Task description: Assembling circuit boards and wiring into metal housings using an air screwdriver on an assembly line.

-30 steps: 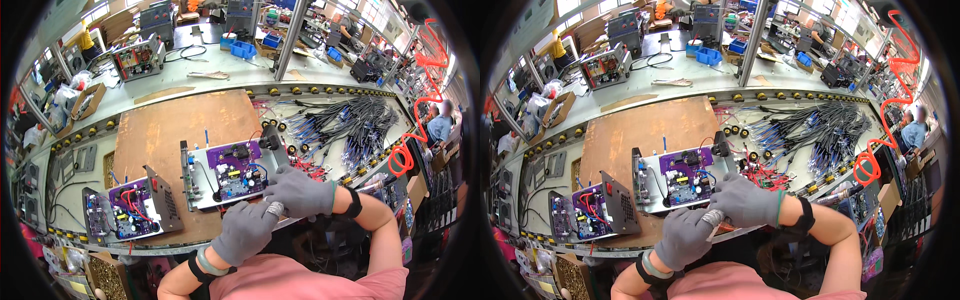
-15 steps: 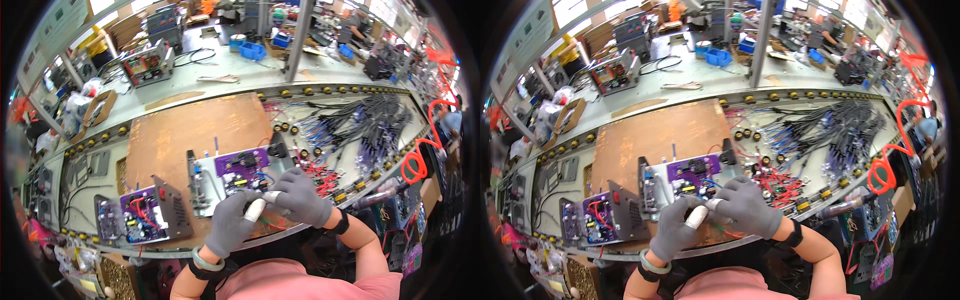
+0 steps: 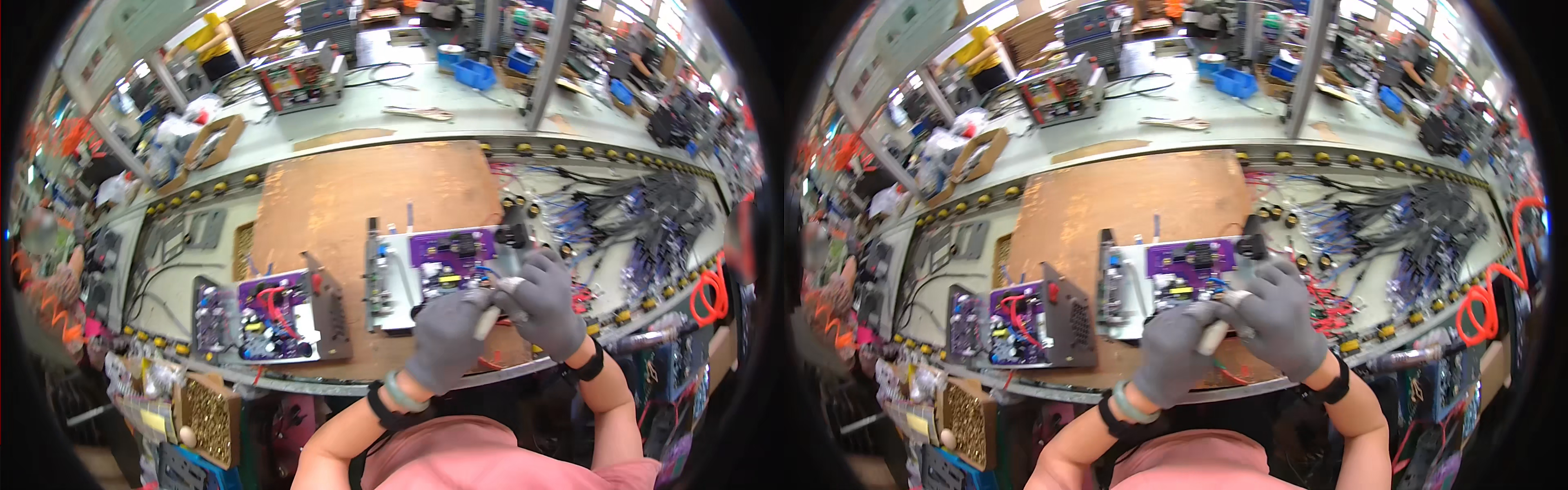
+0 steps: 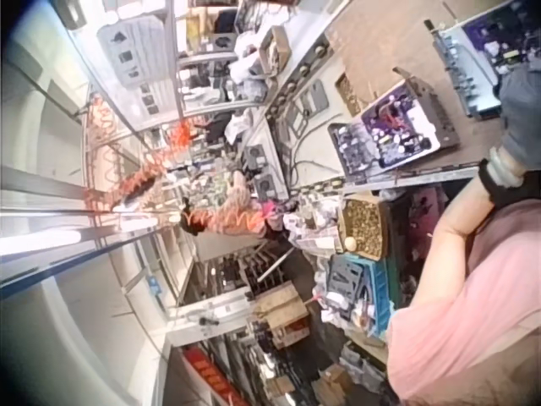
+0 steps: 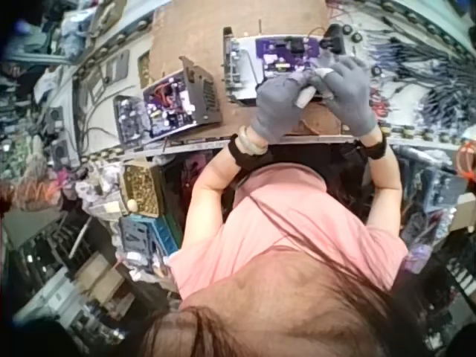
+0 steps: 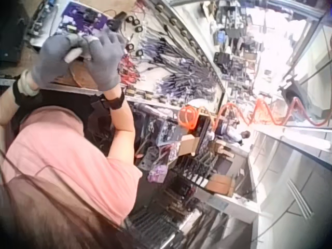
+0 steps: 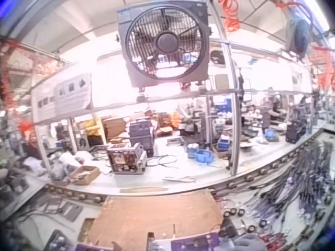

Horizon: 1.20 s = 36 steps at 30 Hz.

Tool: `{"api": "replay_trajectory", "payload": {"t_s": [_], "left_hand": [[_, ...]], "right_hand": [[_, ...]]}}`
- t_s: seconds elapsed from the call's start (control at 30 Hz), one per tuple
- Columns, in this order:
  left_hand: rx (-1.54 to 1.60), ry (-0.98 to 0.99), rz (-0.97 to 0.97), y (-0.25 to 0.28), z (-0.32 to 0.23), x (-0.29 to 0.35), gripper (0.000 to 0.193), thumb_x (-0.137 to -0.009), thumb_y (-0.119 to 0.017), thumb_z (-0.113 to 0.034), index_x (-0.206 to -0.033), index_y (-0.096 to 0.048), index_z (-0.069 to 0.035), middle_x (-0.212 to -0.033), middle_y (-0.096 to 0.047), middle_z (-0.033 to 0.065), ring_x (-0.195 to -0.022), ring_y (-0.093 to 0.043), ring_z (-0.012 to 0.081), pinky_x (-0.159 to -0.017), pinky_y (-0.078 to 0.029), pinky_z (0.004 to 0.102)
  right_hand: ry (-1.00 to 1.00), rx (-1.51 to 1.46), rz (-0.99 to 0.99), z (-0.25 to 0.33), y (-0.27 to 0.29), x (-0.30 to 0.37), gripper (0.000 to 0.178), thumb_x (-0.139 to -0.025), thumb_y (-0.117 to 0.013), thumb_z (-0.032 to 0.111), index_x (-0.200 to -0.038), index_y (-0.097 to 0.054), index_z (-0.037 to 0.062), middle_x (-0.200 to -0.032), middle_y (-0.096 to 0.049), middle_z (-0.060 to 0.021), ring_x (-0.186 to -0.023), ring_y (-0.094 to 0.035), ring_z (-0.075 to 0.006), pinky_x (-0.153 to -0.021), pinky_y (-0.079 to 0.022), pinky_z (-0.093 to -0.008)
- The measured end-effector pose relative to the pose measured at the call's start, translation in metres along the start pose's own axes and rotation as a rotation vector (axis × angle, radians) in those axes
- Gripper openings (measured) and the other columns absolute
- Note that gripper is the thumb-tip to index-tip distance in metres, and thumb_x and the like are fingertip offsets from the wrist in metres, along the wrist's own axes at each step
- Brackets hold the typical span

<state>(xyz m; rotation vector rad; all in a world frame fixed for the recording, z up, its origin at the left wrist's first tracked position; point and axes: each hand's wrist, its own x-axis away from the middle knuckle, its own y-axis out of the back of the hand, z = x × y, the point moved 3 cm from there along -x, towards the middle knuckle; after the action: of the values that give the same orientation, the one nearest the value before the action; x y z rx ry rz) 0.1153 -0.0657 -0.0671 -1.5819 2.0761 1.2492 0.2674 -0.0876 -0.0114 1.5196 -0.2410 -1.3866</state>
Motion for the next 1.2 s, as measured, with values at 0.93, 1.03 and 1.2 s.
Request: {"api": "replay_trajectory", "payload": {"t_s": [0.93, 1.03, 1.2], "left_hand": [[-0.463, -0.194, 0.097, -0.009, 0.017, 0.058, 0.04, -0.084, -0.068, -0.023, -0.123, -0.068, -0.017, -0.121, -0.059, 0.0068, -0.114, -0.055, 0.0235, -0.105, -0.038, 0.044], [-0.476, -0.204, 0.094, -0.01, 0.018, 0.058, 0.038, -0.084, -0.068, -0.022, -0.122, -0.069, -0.017, -0.119, -0.06, 0.0059, -0.113, -0.056, 0.0225, -0.104, -0.039, 0.0432], [-0.455, -0.177, 0.074, -0.01, 0.018, 0.059, 0.037, -0.084, -0.067, -0.02, -0.121, -0.07, -0.019, -0.118, -0.059, 0.0041, -0.112, -0.056, 0.0214, -0.103, -0.04, 0.0423]], "right_hand": [[-0.043, 0.146, 0.304, -0.047, -0.03, -0.035, 0.019, -0.078, -0.074, 0.025, -0.069, -0.062, 0.0133, -0.067, -0.055, -0.002, -0.071, -0.056, -0.0222, -0.084, -0.042, -0.0394], [-0.044, 0.143, 0.302, -0.048, -0.03, -0.034, 0.017, -0.077, -0.075, 0.024, -0.07, -0.063, 0.0141, -0.066, -0.055, -0.0013, -0.072, -0.057, -0.0221, -0.083, -0.042, -0.0402], [0.035, 0.218, 0.424, -0.041, -0.035, -0.041, 0.015, -0.076, -0.075, 0.022, -0.069, -0.063, 0.0148, -0.065, -0.055, -0.0003, -0.071, -0.057, -0.0224, -0.082, -0.042, -0.0399]]}}
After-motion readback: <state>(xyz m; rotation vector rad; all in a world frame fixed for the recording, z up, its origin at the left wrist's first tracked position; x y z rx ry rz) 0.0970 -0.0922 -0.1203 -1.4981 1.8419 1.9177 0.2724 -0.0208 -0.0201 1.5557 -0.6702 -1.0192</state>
